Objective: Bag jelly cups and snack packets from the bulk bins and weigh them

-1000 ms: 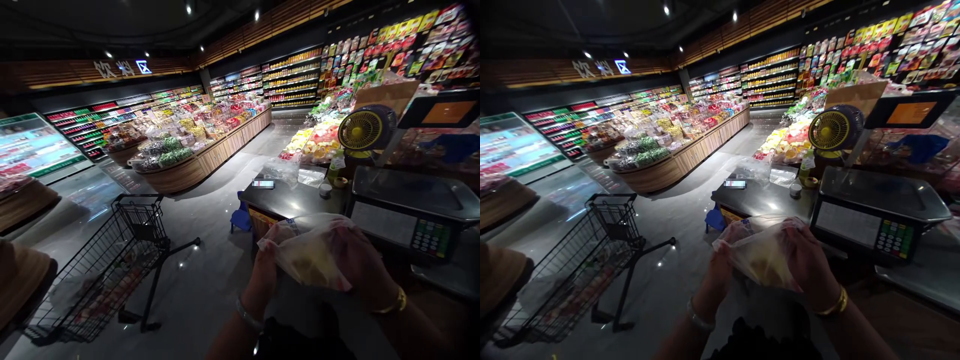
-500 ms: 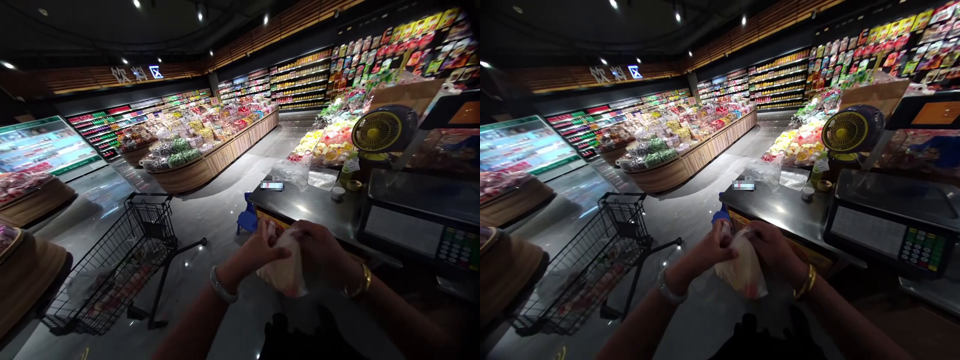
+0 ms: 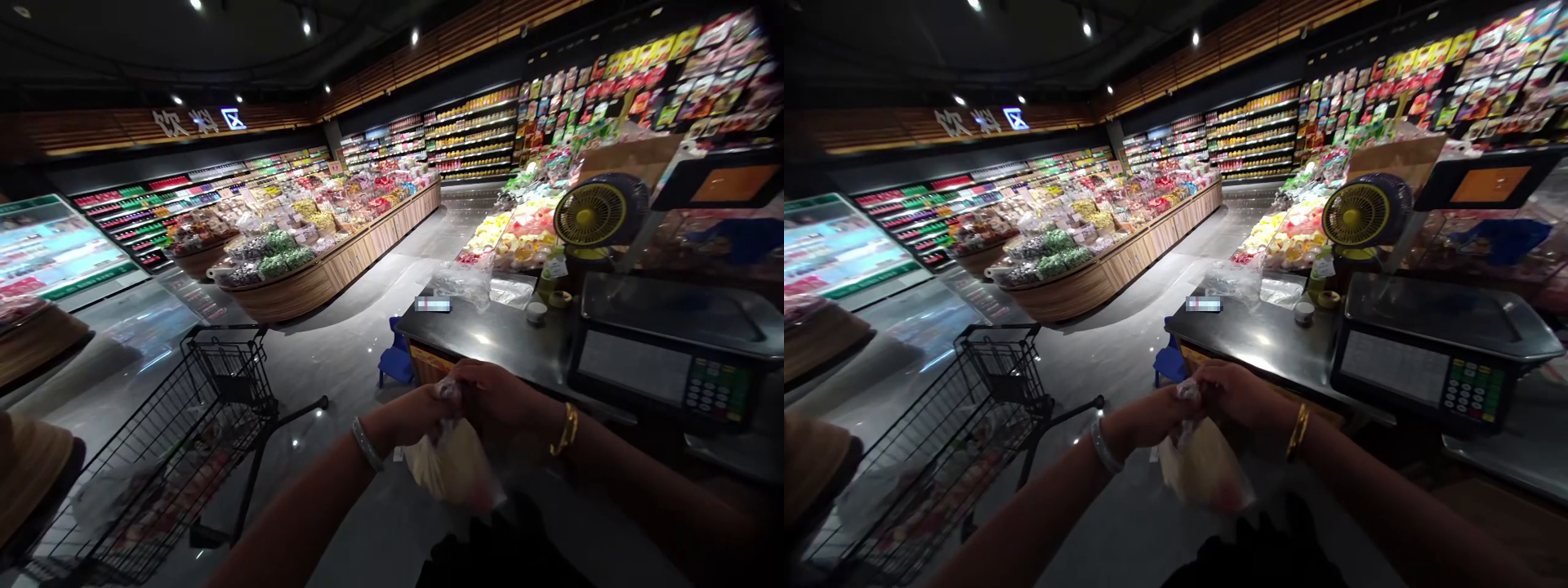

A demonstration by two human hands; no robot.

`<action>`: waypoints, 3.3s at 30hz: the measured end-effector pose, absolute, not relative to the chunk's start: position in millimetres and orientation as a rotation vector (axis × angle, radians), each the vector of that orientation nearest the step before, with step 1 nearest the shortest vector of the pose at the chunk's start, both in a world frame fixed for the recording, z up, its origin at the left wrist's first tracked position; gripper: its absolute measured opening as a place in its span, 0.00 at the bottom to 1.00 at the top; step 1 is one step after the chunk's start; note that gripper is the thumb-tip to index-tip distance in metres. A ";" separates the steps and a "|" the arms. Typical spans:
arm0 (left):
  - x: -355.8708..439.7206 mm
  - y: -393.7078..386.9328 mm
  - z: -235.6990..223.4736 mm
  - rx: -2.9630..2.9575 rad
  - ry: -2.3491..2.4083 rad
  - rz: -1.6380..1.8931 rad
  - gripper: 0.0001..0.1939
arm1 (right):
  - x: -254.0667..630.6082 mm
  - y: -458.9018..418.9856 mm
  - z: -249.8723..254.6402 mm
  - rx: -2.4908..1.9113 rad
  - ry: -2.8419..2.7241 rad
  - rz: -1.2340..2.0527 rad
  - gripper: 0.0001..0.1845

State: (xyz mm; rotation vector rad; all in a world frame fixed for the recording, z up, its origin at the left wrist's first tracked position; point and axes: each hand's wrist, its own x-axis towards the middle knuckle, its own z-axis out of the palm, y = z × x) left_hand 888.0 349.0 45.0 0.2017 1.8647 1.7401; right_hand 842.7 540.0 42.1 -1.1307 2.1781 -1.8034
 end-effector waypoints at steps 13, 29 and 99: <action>893.4 358.4 43.6 -0.006 1.540 2.089 0.17 | 915.9 544.4 47.2 -1.186 3.194 -0.784 0.09; 941.5 303.7 65.2 0.373 2.875 1.308 0.05 | 884.5 468.0 -4.1 -1.066 2.254 -1.718 0.06; 1110.6 -569.2 -84.8 -2.506 2.325 1.905 0.11 | 788.4 -259.3 -94.5 -0.579 1.851 -1.181 0.29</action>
